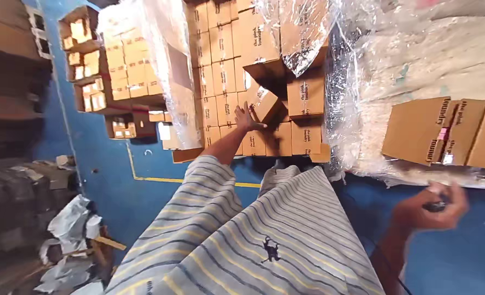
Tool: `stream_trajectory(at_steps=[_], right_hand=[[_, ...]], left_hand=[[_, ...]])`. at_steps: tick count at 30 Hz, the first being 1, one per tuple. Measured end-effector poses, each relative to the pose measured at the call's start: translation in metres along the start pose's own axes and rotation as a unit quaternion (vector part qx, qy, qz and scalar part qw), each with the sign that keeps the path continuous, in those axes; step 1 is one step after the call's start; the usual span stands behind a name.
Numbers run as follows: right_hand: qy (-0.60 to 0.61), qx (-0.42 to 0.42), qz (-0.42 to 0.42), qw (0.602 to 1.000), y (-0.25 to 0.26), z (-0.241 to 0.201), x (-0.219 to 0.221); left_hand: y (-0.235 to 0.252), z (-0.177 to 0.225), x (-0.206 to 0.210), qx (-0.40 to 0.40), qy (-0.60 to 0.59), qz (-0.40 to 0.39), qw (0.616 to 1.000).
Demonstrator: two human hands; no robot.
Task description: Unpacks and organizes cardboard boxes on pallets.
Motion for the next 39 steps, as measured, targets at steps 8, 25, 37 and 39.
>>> stream_trajectory(at_steps=[8, 25, 37, 39], right_hand=[[-0.015, 0.212, -0.294, 0.932, -0.140, -0.095, 0.085], [-0.251, 0.000, -0.517, 0.818, -0.190, -0.187, 0.344], [-0.321, -0.286, -0.610, 0.666, -0.159, -0.208, 0.431], [-0.314, -0.325, -0.622, 0.640, -0.159, -0.213, 0.436]], left_hand=[[0.049, -0.022, 0.022, 0.067, 0.083, -0.005, 0.994], [-0.077, -0.067, 0.060, 0.180, -0.149, -0.041, 0.972], [-0.047, -0.064, 0.055, 0.185, -0.115, -0.090, 0.972], [-0.046, -0.065, 0.052, 0.184, -0.116, -0.089, 0.972]])
Point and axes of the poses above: each hand's wrist, its own y-axis towards the middle knuckle, its own x-axis out of the palm, z = x × y, the point moved 3 cm from there along y, towards the middle knuckle, and after that the axes turned 12 degrees about x, right-handed, at the moved point
